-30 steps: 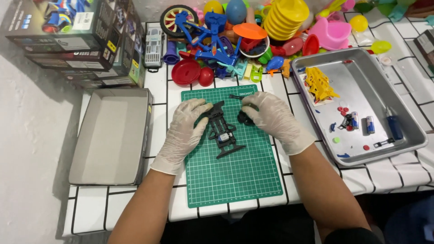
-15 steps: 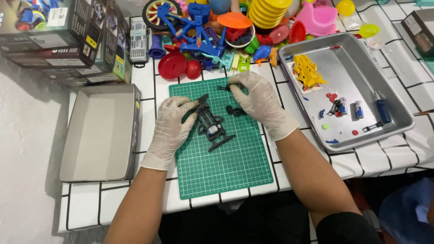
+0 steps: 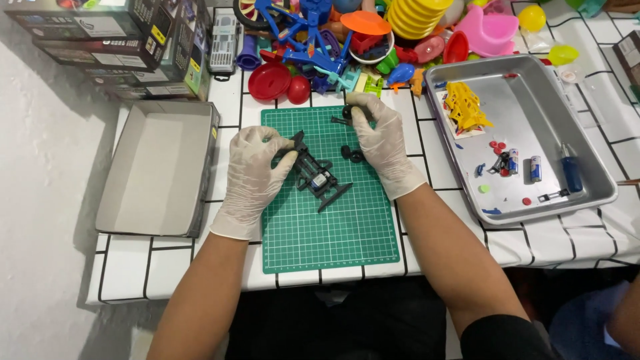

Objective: Assembling a small motorized toy car chassis by fitting gears, a motor, and other small components.

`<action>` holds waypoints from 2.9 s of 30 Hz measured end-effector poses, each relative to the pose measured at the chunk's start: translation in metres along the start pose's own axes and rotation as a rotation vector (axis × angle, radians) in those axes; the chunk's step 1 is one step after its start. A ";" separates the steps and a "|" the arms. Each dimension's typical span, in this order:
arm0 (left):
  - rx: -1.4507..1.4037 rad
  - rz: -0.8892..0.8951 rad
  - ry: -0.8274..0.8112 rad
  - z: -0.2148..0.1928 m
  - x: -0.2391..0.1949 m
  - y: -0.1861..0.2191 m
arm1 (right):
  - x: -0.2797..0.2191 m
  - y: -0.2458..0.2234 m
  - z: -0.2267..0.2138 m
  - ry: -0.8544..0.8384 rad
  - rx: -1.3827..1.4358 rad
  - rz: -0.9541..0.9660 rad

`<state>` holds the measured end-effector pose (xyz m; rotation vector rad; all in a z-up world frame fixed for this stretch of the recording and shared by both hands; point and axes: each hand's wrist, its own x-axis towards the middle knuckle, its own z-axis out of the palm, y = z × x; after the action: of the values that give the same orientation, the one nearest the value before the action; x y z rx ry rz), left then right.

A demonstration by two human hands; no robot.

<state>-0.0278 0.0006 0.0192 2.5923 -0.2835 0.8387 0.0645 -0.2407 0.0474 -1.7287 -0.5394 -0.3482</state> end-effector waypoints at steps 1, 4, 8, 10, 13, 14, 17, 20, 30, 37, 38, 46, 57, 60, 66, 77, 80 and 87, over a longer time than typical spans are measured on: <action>-0.005 0.002 -0.003 -0.003 0.004 0.012 | -0.001 -0.002 0.001 0.003 -0.004 0.004; -0.045 0.206 0.140 -0.010 0.020 0.061 | 0.000 -0.006 0.000 0.054 -0.051 -0.053; -0.233 0.437 0.144 0.004 0.036 0.166 | -0.005 -0.016 0.006 0.079 -0.035 -0.029; -0.268 0.531 0.135 0.037 0.045 0.208 | -0.007 -0.015 0.008 0.086 -0.047 0.003; -0.336 0.636 0.110 0.098 0.065 0.251 | -0.004 -0.006 0.006 0.092 -0.068 -0.091; -0.346 0.617 -0.084 0.108 0.071 0.262 | -0.004 -0.005 0.006 0.110 -0.025 -0.109; -0.299 0.582 -0.293 0.152 0.082 0.290 | -0.004 0.002 0.003 0.135 0.005 -0.133; -0.196 0.589 -0.312 0.185 0.085 0.304 | -0.002 0.001 0.001 0.141 -0.011 -0.154; -0.026 0.635 -0.366 0.217 0.076 0.321 | -0.002 0.006 0.005 0.125 0.025 -0.192; -0.179 0.596 -0.367 0.145 0.096 0.316 | 0.000 0.002 0.003 0.154 -0.026 -0.213; -0.235 0.599 -0.275 0.126 0.097 0.311 | -0.001 0.001 0.003 0.160 -0.017 -0.180; -0.497 0.462 -0.117 -0.001 0.107 0.151 | -0.002 0.007 0.005 0.177 0.013 -0.132; -0.114 0.210 -0.317 0.031 0.052 0.005 | 0.001 0.006 0.009 0.220 0.102 -0.080; -0.063 0.164 -0.364 0.033 0.048 -0.003 | 0.001 0.008 0.008 0.184 0.128 -0.041; 0.046 0.108 -0.432 0.018 0.045 -0.011 | -0.006 -0.011 0.009 0.048 0.194 -0.014; 0.167 -0.188 -0.491 -0.005 0.031 -0.016 | -0.017 -0.030 0.017 -0.280 -0.028 -0.036; 0.223 -0.249 -0.504 -0.021 0.028 -0.002 | -0.016 -0.031 0.013 -0.265 -0.027 -0.030; -0.101 -0.021 -0.301 -0.033 0.049 0.026 | -0.029 -0.067 -0.002 -0.371 0.103 0.080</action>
<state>-0.0135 -0.0118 0.0813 2.6159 -0.3728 0.4121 0.0047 -0.2365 0.0894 -1.7166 -0.7388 0.0600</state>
